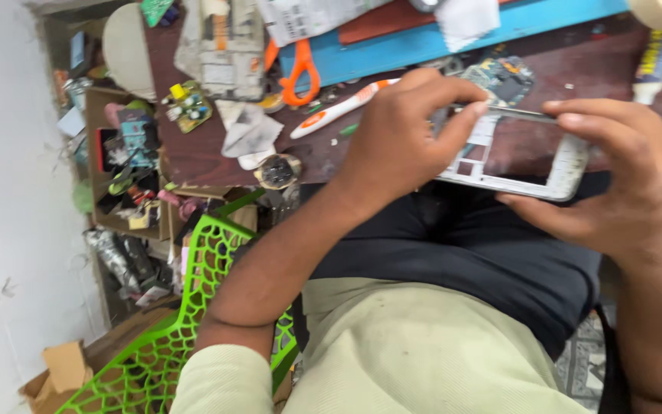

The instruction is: The person disassembles a smartphone, removes the back cover and internal components, then uses a soldering iron and multimeter probes to test the motherboard. The person also briefly handles another phone while working at a cluttered repair bench.

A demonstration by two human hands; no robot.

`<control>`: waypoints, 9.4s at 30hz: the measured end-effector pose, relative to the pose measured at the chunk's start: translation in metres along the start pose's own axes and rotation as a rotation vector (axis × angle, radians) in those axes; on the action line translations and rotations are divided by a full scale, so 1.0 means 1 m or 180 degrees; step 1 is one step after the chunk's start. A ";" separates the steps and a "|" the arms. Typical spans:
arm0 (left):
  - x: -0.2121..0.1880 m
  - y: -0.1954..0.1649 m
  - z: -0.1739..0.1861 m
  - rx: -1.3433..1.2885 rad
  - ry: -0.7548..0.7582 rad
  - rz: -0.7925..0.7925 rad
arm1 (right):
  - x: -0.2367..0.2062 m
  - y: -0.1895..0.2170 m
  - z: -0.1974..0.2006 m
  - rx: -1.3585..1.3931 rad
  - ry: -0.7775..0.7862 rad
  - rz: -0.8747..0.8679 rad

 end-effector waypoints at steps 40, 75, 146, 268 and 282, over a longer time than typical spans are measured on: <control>0.031 0.114 0.218 0.2183 -0.1717 -0.0116 | -0.004 -0.006 -0.026 0.0176 -0.0493 -0.0307; -0.030 0.046 -0.016 0.0976 0.0721 0.1221 | -0.046 -0.073 -0.027 0.2012 -0.1121 -0.2225; -0.041 0.038 -0.048 -0.2178 0.1096 0.1482 | -0.042 -0.095 0.040 -0.0039 -0.0856 -0.1711; -0.043 0.047 -0.037 -0.2464 0.0085 0.1354 | -0.028 -0.083 -0.030 0.3437 -0.0950 -0.2704; -0.044 0.047 -0.034 -0.2463 0.0084 0.1227 | -0.028 -0.088 -0.031 0.3499 -0.0933 -0.2554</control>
Point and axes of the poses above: each hand's wrist, its own x-axis towards the middle knuckle, its own z-axis out of the back of the hand, y = z × x, the point moved 9 cm from there along x, towards the middle knuckle, and after that the axes turned 13 degrees about -y, right-handed, at the moved point
